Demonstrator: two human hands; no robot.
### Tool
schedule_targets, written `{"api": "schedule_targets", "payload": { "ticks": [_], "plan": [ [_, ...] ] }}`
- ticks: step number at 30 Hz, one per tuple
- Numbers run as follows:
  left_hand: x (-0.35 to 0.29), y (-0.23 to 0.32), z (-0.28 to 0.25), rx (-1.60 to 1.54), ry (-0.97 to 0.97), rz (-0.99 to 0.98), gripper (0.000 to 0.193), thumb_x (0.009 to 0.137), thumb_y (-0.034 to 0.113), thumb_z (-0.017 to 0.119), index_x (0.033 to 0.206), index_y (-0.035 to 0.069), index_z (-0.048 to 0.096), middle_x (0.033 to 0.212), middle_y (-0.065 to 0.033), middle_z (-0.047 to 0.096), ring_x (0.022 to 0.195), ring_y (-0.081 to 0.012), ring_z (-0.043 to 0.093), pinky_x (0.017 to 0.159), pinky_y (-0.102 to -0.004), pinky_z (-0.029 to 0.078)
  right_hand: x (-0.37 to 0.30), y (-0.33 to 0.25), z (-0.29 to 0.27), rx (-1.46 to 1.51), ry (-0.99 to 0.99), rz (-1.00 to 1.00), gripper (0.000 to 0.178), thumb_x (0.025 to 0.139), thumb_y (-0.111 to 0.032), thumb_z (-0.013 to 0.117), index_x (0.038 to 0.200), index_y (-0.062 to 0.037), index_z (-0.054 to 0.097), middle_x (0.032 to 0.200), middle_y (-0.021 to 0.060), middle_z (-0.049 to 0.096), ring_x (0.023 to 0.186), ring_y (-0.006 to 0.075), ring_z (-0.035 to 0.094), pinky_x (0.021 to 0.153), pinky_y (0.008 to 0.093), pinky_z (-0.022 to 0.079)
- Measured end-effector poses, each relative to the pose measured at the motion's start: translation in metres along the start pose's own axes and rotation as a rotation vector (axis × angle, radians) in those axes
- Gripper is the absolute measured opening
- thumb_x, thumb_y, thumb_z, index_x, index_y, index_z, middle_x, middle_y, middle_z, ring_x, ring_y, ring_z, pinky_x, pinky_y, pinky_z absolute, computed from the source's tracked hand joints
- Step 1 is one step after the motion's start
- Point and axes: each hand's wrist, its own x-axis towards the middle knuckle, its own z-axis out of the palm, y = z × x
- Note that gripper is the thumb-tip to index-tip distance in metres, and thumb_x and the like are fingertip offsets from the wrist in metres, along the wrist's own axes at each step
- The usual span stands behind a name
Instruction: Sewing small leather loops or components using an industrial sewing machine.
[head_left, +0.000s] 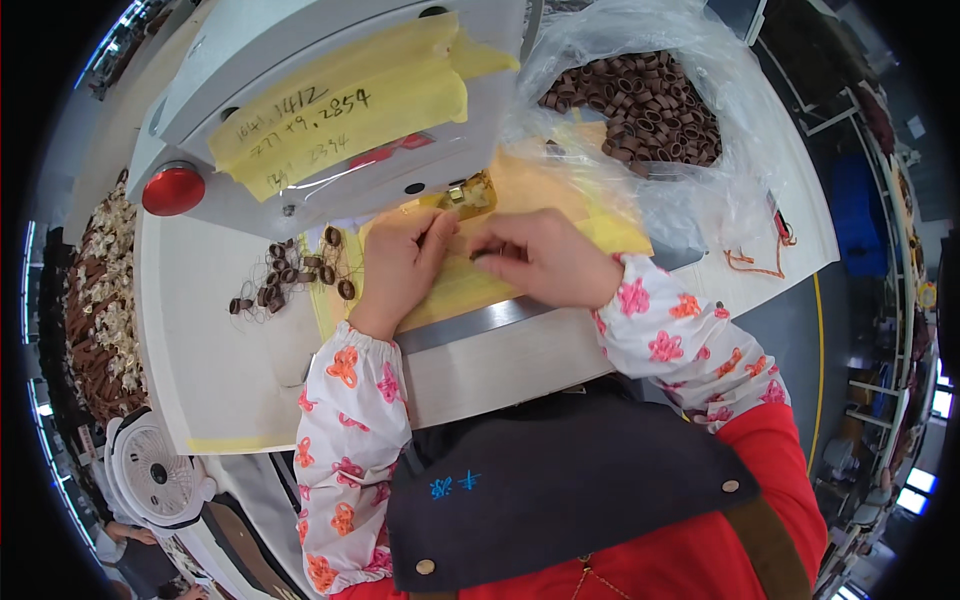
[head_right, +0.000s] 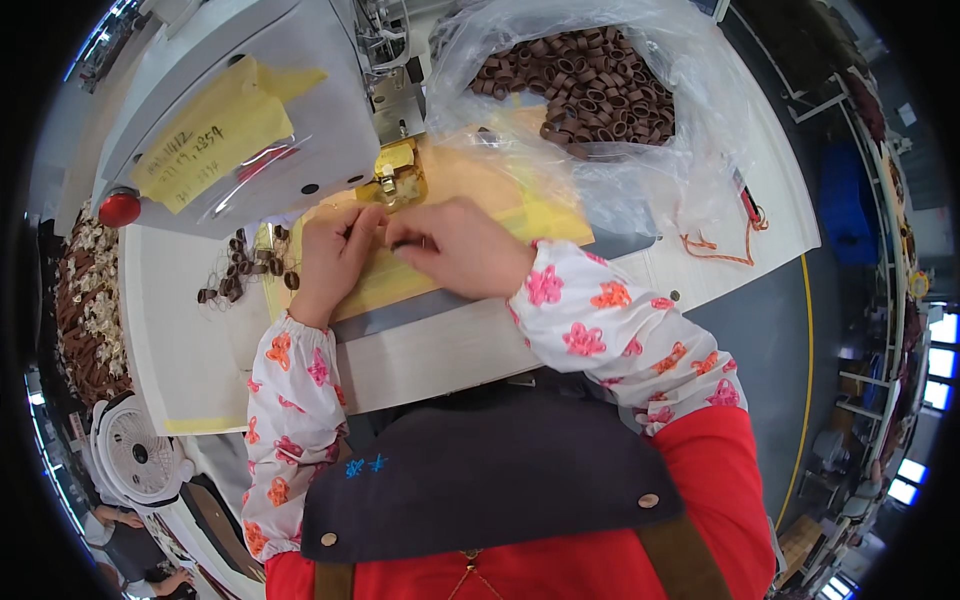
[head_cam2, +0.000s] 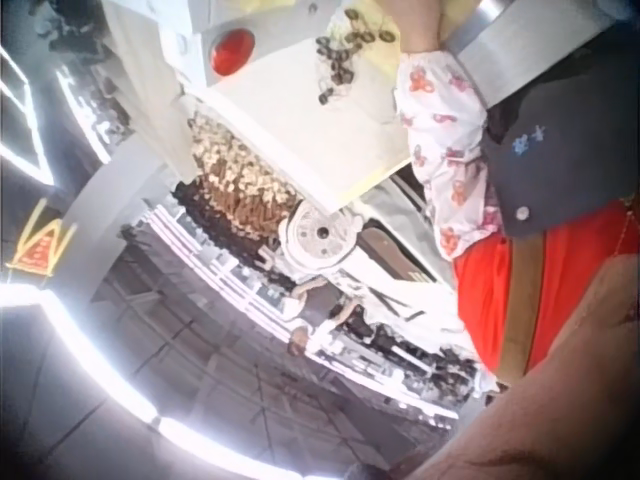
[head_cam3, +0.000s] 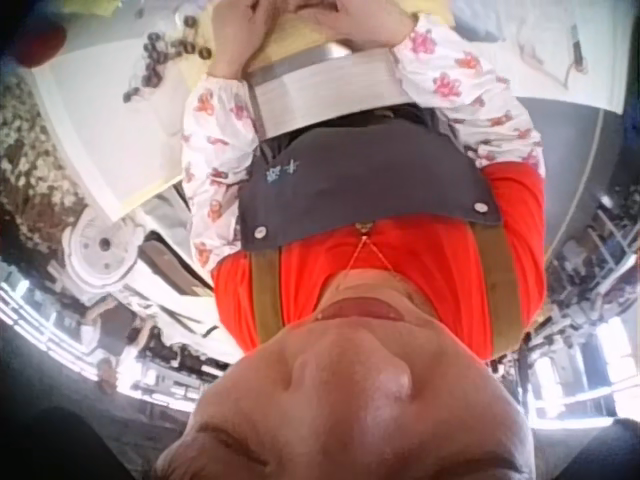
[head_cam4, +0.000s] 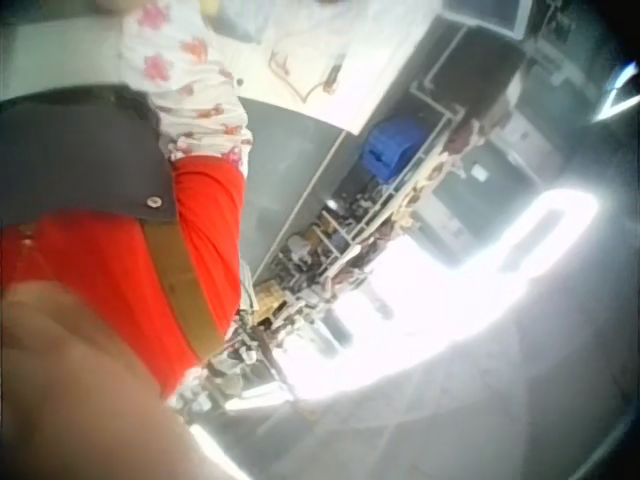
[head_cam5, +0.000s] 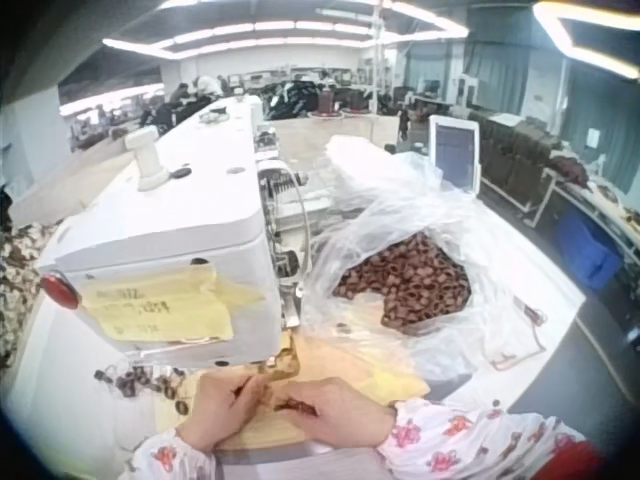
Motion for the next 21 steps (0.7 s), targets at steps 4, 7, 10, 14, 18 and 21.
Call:
{"api": "schedule_targets", "payload": {
  "ticks": [4,7,10,14,18,21],
  "plan": [
    [0.003,-0.001,-0.004,-0.084,0.016,-0.129,0.017,0.077,0.013,0.062,0.093,0.006,0.064,0.049,-0.0054,0.046,0.044,-0.0131,0.043,0.045,-0.0272,0.034,0.032,0.022,-0.014,0.331,-0.07,0.35,0.015,0.08,-0.008,0.058,0.087,0.0004,0.048,0.063,0.0069,0.057,0.052,0.0128,0.055,0.048,0.0258,0.044],
    [0.002,0.0,-0.006,-0.082,-0.034,-0.195,0.022,0.076,0.013,0.063,0.097,0.007,0.065,0.048,-0.0026,0.042,0.044,-0.0093,0.039,0.044,-0.0254,0.033,0.045,0.025,-0.014,0.39,-0.175,0.403,0.015,0.082,-0.009,0.057,0.086,-0.0002,0.046,0.064,0.0051,0.057,0.052,0.0097,0.055,0.045,0.0234,0.044],
    [0.001,0.004,-0.008,-0.068,-0.028,-0.251,0.017,0.076,0.011,0.063,0.092,0.003,0.064,0.05,0.0003,0.041,0.047,-0.0065,0.037,0.046,-0.0232,0.033,0.049,0.025,-0.012,0.38,-0.209,0.422,0.014,0.082,-0.01,0.058,0.083,-0.0008,0.047,0.065,0.0058,0.057,0.052,0.011,0.055,0.044,0.0237,0.044],
    [0.004,-0.006,-0.001,0.06,0.075,-0.227,0.019,0.076,0.016,0.066,0.07,-0.001,0.061,0.05,-0.0012,0.046,0.047,-0.0072,0.037,0.046,-0.024,0.034,0.042,0.035,0.002,0.072,0.093,0.158,0.012,0.077,-0.007,0.06,0.08,0.0003,0.051,0.067,0.0109,0.058,0.057,0.0217,0.057,0.051,0.0302,0.045],
    [0.013,0.003,0.0,0.076,0.074,-0.328,0.022,0.074,0.021,0.065,0.086,0.003,0.063,0.066,-0.0071,0.061,0.055,-0.0199,0.054,0.055,-0.0314,0.042,0.042,0.043,0.01,-0.142,0.309,-0.065,0.008,0.072,-0.004,0.06,0.076,0.0001,0.055,0.07,0.0155,0.058,0.066,0.0325,0.057,0.058,0.0369,0.045],
    [0.014,-0.006,0.004,0.092,0.158,-0.272,0.025,0.074,0.025,0.066,0.076,0.002,0.059,0.063,-0.0054,0.057,0.056,-0.0158,0.05,0.054,-0.0292,0.04,0.043,0.041,0.011,-0.221,0.326,-0.075,0.005,0.074,-0.004,0.059,0.076,-0.0005,0.055,0.072,0.0153,0.058,0.066,0.0328,0.057,0.057,0.0379,0.045]
  ]
}}
